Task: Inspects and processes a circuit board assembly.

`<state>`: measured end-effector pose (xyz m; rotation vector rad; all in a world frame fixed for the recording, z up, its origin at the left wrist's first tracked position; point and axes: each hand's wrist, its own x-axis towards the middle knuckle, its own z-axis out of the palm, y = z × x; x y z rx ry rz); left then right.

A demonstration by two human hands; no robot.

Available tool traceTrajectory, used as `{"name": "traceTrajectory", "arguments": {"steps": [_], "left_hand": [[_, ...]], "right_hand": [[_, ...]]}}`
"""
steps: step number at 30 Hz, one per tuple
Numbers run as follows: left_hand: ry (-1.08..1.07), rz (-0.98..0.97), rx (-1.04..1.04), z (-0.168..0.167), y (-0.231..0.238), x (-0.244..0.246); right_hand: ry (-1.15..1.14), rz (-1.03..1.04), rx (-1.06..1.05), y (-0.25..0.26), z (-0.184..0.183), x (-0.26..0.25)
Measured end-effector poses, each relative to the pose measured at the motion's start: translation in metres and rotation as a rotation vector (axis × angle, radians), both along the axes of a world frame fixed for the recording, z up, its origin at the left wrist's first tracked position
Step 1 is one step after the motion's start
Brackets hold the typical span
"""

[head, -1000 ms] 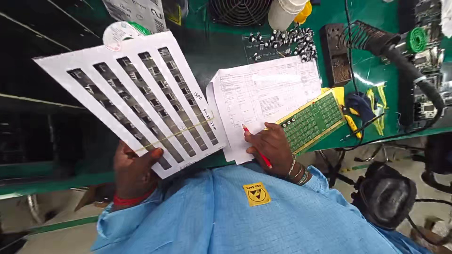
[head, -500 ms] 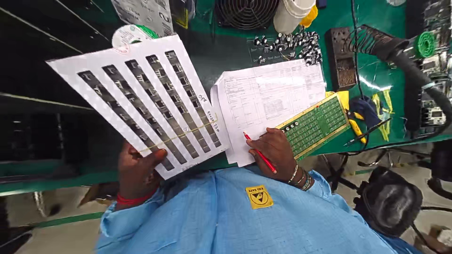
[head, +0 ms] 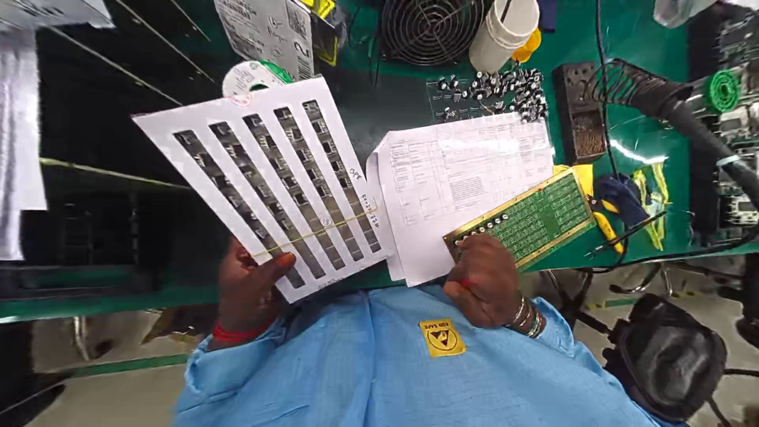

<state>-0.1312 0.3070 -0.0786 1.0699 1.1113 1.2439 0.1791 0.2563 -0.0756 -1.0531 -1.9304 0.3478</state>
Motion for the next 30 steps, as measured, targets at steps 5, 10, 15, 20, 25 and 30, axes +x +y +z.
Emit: {"name": "traceTrajectory", "arguments": {"steps": [5, 10, 15, 20, 25, 30], "left_hand": [[-0.001, 0.000, -0.003, 0.001, 0.001, 0.002], [-0.005, 0.003, -0.004, 0.001, 0.001, 0.001], [-0.019, -0.008, 0.019, 0.000, 0.001, 0.001], [0.000, 0.003, 0.006, 0.000, 0.001, 0.001], [0.042, 0.030, -0.020, 0.005, 0.000, 0.004], [0.019, 0.010, -0.004, 0.004, 0.000, 0.004]], "right_hand": [[0.002, 0.063, 0.055, 0.001, 0.012, -0.008], [0.003, 0.163, 0.126, 0.004, 0.043, -0.018], [0.055, 0.233, 0.131, -0.001, 0.073, -0.022], [0.094, 0.291, 0.133, -0.005, 0.074, -0.026], [0.085, 0.310, 0.131, -0.004, 0.067, -0.025], [0.085, 0.283, 0.142, -0.004, 0.063, -0.024]]}}
